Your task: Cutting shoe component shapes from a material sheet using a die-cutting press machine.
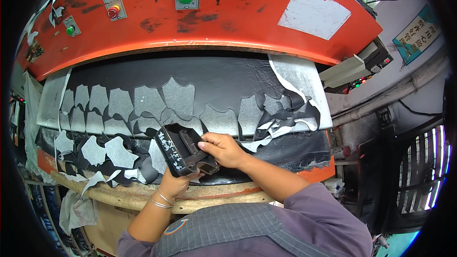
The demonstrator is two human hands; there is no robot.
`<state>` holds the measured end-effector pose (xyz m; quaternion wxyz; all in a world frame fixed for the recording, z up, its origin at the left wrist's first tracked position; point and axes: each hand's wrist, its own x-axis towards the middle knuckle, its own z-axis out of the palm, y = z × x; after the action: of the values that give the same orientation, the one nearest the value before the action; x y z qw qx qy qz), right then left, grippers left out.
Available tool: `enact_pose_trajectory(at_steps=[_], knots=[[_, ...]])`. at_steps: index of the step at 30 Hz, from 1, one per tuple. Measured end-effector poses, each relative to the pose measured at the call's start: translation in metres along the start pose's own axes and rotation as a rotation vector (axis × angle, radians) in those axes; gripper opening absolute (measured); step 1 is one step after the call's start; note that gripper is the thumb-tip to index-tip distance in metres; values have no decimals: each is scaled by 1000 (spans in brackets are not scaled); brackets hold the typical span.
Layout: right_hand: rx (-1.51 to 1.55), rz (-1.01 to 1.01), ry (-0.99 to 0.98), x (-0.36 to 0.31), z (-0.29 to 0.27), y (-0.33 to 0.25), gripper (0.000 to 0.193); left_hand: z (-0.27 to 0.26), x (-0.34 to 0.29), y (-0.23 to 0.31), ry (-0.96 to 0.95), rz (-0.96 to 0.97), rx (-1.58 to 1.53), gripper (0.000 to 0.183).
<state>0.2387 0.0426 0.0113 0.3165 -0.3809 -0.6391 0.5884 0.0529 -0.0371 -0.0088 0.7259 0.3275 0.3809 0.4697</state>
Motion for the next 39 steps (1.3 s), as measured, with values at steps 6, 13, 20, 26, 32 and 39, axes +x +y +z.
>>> enact_pose_trajectory(at_steps=[6,13,20,26,32,39], knots=[[116,222,-66,0,0,7,20,7,-7,5,146,104,227,32],[0,99,152,10,-25,21,22,-52,-36,47,291,-322,542,37],[-922,4,538,78,-93,9,24,-38,-25,99,528,307,1194,75],[-873,28,620,77,-83,22,32,-5,90,57,255,177,1006,74],[-939,-107,497,32,-75,41,81,1,138,19,244,432,1382,79],[-1035,-111,450,37,-83,41,80,-1,145,25,161,425,1304,77]])
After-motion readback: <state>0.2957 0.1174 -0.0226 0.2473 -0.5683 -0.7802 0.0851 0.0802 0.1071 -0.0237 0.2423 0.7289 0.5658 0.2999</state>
